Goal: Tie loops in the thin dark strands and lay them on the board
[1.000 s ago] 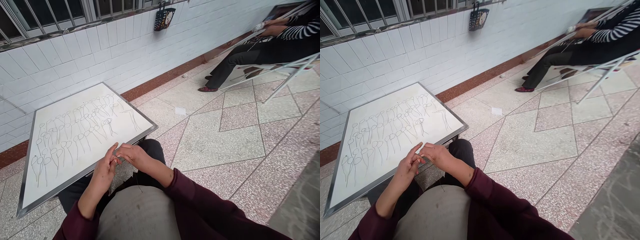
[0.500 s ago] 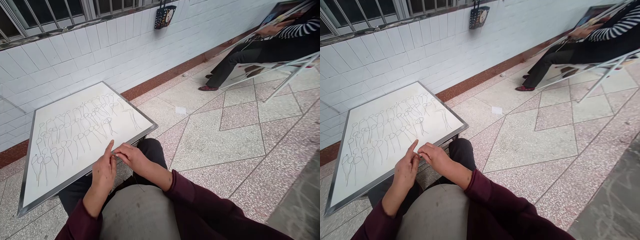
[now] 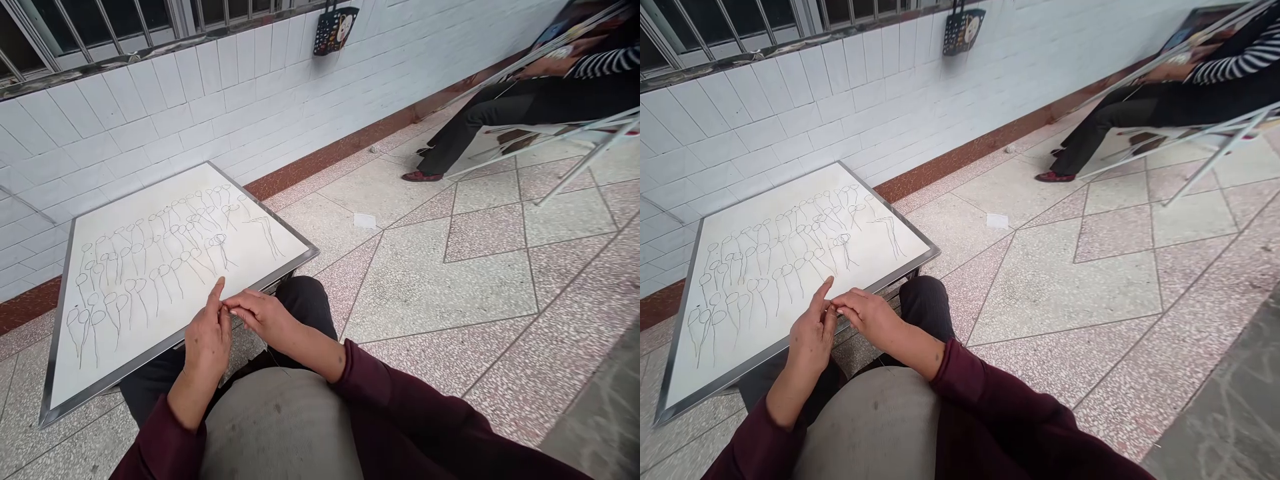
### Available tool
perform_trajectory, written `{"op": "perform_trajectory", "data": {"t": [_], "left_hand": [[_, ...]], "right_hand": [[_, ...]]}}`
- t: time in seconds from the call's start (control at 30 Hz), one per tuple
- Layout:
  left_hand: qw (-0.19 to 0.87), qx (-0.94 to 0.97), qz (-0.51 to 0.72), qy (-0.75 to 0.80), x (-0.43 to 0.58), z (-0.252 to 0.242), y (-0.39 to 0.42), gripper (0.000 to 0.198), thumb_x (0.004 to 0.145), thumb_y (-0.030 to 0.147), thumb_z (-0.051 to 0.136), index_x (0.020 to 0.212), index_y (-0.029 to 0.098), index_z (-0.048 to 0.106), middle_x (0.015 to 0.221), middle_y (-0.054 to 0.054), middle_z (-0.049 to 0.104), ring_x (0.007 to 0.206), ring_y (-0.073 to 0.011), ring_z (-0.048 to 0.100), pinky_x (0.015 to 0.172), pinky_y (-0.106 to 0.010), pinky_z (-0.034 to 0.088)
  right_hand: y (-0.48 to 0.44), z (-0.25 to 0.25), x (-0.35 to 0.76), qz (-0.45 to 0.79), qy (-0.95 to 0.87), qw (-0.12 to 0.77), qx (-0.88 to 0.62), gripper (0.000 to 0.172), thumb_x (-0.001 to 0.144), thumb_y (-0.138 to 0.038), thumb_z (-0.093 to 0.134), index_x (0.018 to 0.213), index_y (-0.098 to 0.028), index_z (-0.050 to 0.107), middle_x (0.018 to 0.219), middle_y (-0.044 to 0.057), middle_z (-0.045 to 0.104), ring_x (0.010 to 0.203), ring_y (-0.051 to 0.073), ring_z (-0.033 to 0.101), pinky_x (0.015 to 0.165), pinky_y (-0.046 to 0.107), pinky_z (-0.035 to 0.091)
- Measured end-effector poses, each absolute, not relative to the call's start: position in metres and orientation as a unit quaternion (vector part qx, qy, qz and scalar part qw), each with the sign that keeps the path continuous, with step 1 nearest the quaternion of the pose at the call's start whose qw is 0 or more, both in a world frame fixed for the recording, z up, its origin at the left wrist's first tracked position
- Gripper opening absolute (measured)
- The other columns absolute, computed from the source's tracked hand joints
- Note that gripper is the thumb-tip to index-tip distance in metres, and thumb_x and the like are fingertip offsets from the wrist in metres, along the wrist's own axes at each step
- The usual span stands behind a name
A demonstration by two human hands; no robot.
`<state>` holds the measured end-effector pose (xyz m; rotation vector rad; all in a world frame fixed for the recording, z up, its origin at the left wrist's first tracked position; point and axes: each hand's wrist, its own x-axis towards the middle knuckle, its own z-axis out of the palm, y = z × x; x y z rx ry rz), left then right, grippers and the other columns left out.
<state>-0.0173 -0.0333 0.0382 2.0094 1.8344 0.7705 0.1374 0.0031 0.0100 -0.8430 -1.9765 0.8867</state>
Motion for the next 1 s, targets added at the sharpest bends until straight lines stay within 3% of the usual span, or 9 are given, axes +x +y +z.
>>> {"op": "perform_trajectory", "data": {"t": [0.1, 0.27, 0.5, 0.63, 0.87, 1.0], "left_hand": [[0.161, 0.698, 0.279, 0.64, -0.018, 0.039, -0.033, 0.047, 0.097, 0.031, 0.037, 0.143, 0.025, 0.04, 0.075, -0.001, 0.064, 0.062, -0.0143, 0.056, 0.059, -0.026, 0.041], [0.166, 0.695, 0.291, 0.636, -0.019, 0.041, -0.033, 0.046, 0.098, 0.032, 0.036, 0.143, 0.025, 0.04, 0.073, 0.0, 0.062, 0.061, -0.0141, 0.055, 0.057, -0.025, 0.04], [0.161, 0.697, 0.303, 0.629, -0.022, 0.039, -0.031, 0.044, 0.098, 0.028, 0.033, 0.141, 0.024, 0.044, 0.081, -0.002, 0.065, 0.065, -0.0141, 0.057, 0.062, -0.027, 0.043], [0.151, 0.702, 0.289, 0.633, -0.023, 0.039, -0.03, 0.043, 0.098, 0.027, 0.033, 0.14, 0.025, 0.045, 0.079, -0.001, 0.065, 0.066, -0.014, 0.057, 0.061, -0.026, 0.042], [0.173, 0.701, 0.294, 0.627, -0.024, 0.042, -0.028, 0.044, 0.096, 0.022, 0.037, 0.138, 0.026, 0.048, 0.08, -0.001, 0.065, 0.068, -0.0138, 0.058, 0.063, -0.025, 0.043], [0.194, 0.695, 0.299, 0.625, -0.023, 0.045, -0.029, 0.045, 0.095, 0.021, 0.038, 0.138, 0.027, 0.048, 0.083, -0.001, 0.066, 0.067, -0.0135, 0.058, 0.062, -0.025, 0.043]], "right_hand": [[0.002, 0.007, 0.133, 0.414, -0.726, 0.41, -0.366, 0.02, 0.094, -0.022, 0.054, 0.113, -0.022, 0.057, 0.092, 0.002, 0.067, 0.052, 0.008, 0.059, 0.053, 0.021, 0.053], [0.001, 0.007, 0.129, 0.454, -0.682, 0.438, -0.369, 0.007, 0.09, -0.024, 0.059, 0.096, -0.02, 0.062, 0.081, 0.0, 0.067, 0.054, 0.009, 0.06, 0.053, 0.02, 0.052], [-0.002, 0.006, 0.128, 0.277, -0.782, 0.422, -0.365, 0.014, 0.097, -0.025, 0.052, 0.098, -0.019, 0.064, 0.076, 0.001, 0.068, 0.064, 0.012, 0.063, 0.06, 0.023, 0.051], [-0.004, -0.002, 0.127, 0.185, -0.808, 0.441, -0.344, 0.017, 0.098, -0.024, 0.048, 0.104, -0.017, 0.062, 0.088, 0.006, 0.072, 0.076, 0.016, 0.067, 0.068, 0.027, 0.054], [-0.005, -0.01, 0.127, 0.205, -0.799, 0.45, -0.342, 0.022, 0.099, -0.025, 0.045, 0.108, -0.019, 0.064, 0.079, 0.004, 0.07, 0.064, 0.013, 0.065, 0.061, 0.025, 0.054], [-0.006, -0.008, 0.129, 0.27, -0.775, 0.451, -0.351, 0.022, 0.098, -0.027, 0.048, 0.112, -0.021, 0.064, 0.086, 0.003, 0.071, 0.057, 0.011, 0.063, 0.059, 0.023, 0.055]]}}
